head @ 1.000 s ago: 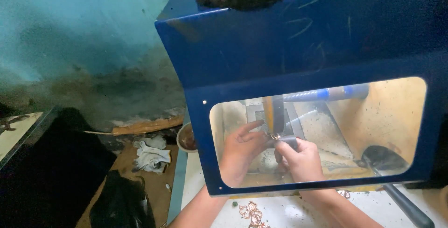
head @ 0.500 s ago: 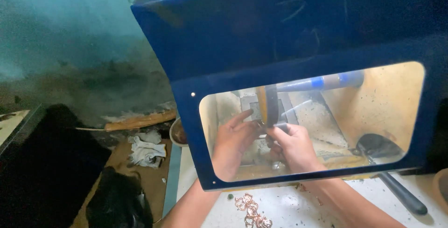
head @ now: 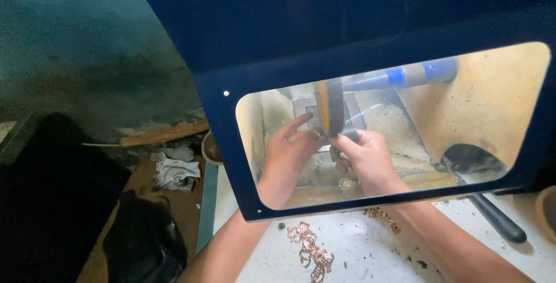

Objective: Polishing small metal jewelry components using a bench-top polishing machine.

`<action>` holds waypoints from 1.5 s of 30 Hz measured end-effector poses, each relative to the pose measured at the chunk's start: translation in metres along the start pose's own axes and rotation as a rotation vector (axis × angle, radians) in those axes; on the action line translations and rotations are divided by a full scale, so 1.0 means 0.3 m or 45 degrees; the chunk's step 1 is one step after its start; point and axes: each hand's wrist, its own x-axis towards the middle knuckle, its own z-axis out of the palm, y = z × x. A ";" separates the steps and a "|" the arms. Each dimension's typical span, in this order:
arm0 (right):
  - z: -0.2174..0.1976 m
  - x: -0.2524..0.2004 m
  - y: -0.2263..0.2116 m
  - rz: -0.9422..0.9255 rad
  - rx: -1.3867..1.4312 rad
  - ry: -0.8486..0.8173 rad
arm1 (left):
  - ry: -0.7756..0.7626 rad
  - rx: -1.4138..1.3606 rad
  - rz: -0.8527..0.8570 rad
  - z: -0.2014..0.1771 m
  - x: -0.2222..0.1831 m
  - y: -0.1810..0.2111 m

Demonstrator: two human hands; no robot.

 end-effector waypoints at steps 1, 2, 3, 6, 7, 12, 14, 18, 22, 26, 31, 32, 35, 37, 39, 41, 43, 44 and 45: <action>0.000 0.004 0.005 -0.007 0.017 -0.003 | 0.011 -0.006 0.010 0.001 0.000 -0.001; 0.002 -0.001 0.001 -0.005 0.016 -0.003 | 0.012 -0.007 0.008 0.001 -0.001 -0.003; 0.005 -0.007 -0.003 -0.008 0.037 0.003 | 0.015 -0.008 0.016 0.001 -0.003 -0.004; 0.009 -0.008 -0.009 0.000 0.069 0.002 | 0.012 -0.007 0.021 0.002 -0.010 0.009; 0.008 -0.007 -0.008 0.015 0.081 -0.008 | 0.010 -0.002 0.016 0.003 -0.014 0.014; 0.012 -0.011 -0.006 0.051 0.142 -0.039 | 0.011 0.003 0.023 0.012 -0.026 0.031; 0.016 -0.006 0.006 0.067 0.174 -0.036 | 0.014 0.009 0.032 0.014 -0.029 0.031; 0.017 0.007 0.023 0.063 0.178 -0.065 | 0.059 0.054 0.037 0.019 -0.034 0.040; 0.003 0.008 0.018 0.054 0.132 -0.156 | 0.024 0.042 0.069 0.000 -0.014 0.025; -0.037 0.001 -0.030 -0.028 -0.104 -0.276 | 0.033 0.069 0.059 0.003 -0.030 0.037; -0.084 -0.045 -0.174 -0.002 -0.687 -0.724 | -0.152 0.344 -0.078 -0.026 -0.009 -0.004; -0.112 -0.023 -0.155 0.000 -0.684 -0.723 | -0.153 0.346 -0.080 -0.031 -0.016 -0.007; -0.159 -0.008 -0.163 0.191 -1.025 -0.794 | -0.409 0.482 -0.044 -0.043 -0.022 -0.029; -0.135 -0.062 -0.265 0.242 -1.237 -0.795 | -0.491 0.705 0.042 -0.045 -0.005 -0.051; -0.123 -0.103 -0.316 0.300 -1.292 -0.773 | -0.553 0.797 0.065 -0.033 -0.010 -0.046; -0.127 -0.108 -0.329 0.358 -1.347 -0.751 | -0.614 0.888 0.087 -0.016 -0.027 -0.034; -0.153 -0.079 -0.300 0.331 -1.473 -0.768 | -0.669 1.065 0.125 0.008 -0.056 -0.022; -0.162 -0.069 -0.288 0.333 -1.472 -0.767 | -0.670 1.066 0.123 0.017 -0.066 -0.014; -0.170 -0.059 -0.276 0.330 -1.518 -0.785 | -0.706 1.106 0.039 0.024 -0.076 -0.006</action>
